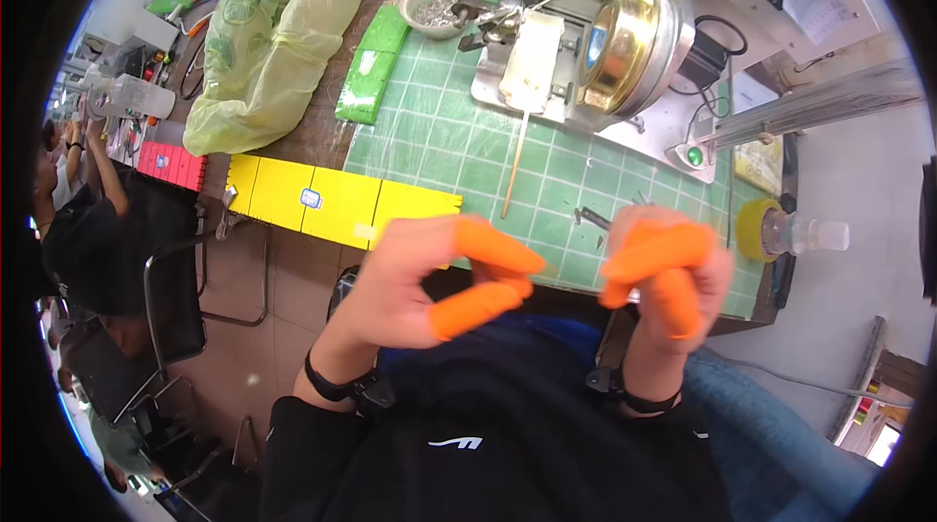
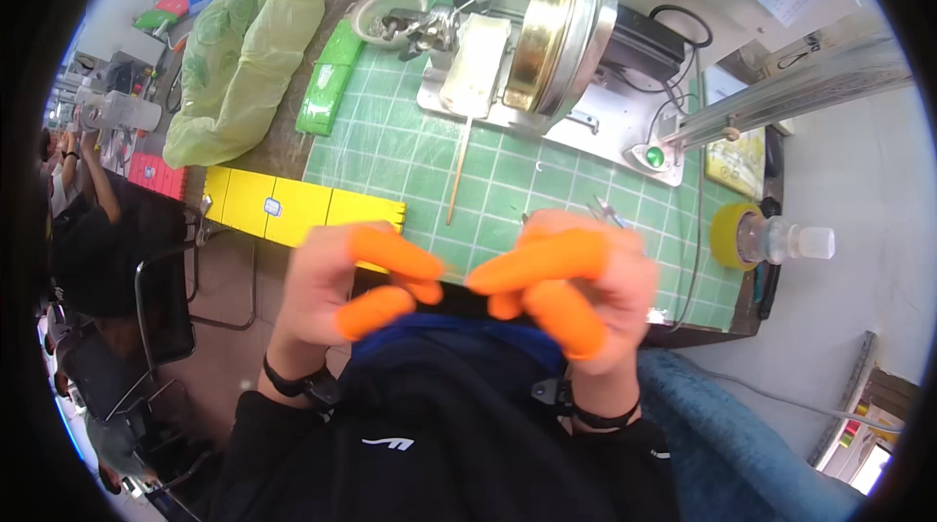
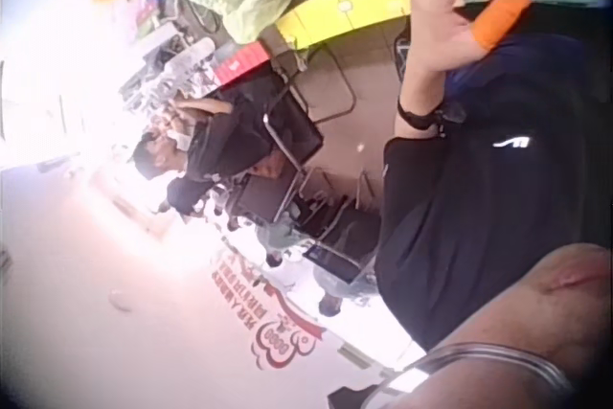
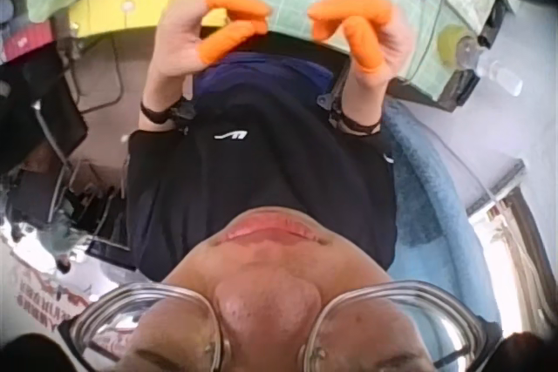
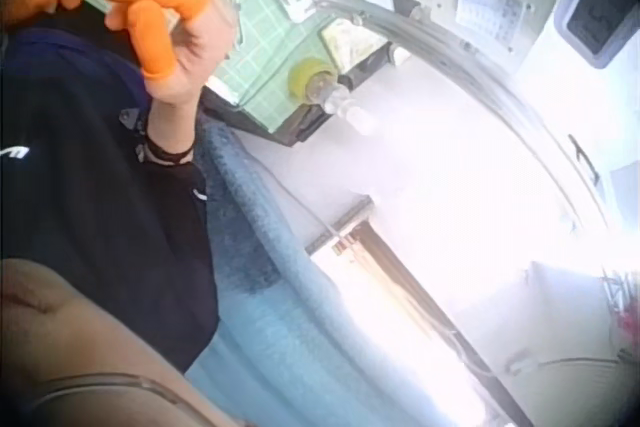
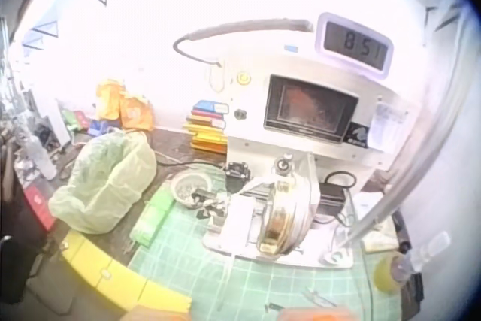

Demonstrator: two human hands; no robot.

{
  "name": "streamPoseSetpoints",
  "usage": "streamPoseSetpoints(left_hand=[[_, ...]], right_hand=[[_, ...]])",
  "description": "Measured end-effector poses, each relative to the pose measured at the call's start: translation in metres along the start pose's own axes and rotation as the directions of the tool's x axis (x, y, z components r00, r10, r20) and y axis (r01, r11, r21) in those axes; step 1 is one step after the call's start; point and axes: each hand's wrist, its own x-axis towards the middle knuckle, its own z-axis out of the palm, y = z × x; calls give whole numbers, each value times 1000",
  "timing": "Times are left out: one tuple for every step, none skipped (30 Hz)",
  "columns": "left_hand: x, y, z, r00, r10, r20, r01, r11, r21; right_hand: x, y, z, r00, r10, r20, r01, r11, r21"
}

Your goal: The recorder is using a small machine and hand tools to manufacture or assemble small metal and plastic components at a workstation.

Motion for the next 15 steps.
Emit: streamPoseSetpoints(left_hand=[[-1,4,-4,997,-16,-80,12,999,-53],[-2,7,-7,987,-37,-158,20,994,-109],[3,12,-4,962,-36,-270,16,997,-74],[10,11,-5,962,-32,-271,10,997,-82],[21,7,-9,936,172,-308,-102,968,229],[28,8,-14,883,368,-290,-168,827,537],[34,10,-17,844,480,-238,-187,680,709],[45,11,-20,800,567,-197,-224,586,778],[54,10,-25,757,636,-148,-239,481,843],[66,6,-28,716,686,-132,-283,459,842],[77,-1,-32,636,763,-112,-320,394,862],[79,5,-34,599,793,-113,-310,360,880],[82,7,-35,579,809,-98,-315,333,888],[84,7,-36,590,800,-104,-281,325,903],[88,4,-36,569,814,-121,-262,319,911]], right_hand=[[-2,0,6,993,101,68,-97,994,-58],[-3,1,15,971,205,127,-190,974,-123],[-3,7,27,951,230,204,-191,962,-194],[-1,16,39,923,268,276,-198,946,-258],[0,20,47,847,365,387,-226,906,-359],[-1,22,58,741,452,497,-229,866,-445],[-7,27,71,704,455,545,-214,868,-449],[-10,27,80,699,420,579,-147,877,-458],[-8,26,87,646,475,598,-164,851,-498],[-4,25,94,590,530,609,-184,823,-538],[-1,23,101,622,529,577,-198,820,-537],[-1,21,107,644,523,558,-208,822,-530],[-4,27,108,706,484,517,-169,824,-540],[-5,29,107,724,483,492,-183,823,-538],[0,26,106,691,541,480,-264,806,-530]])
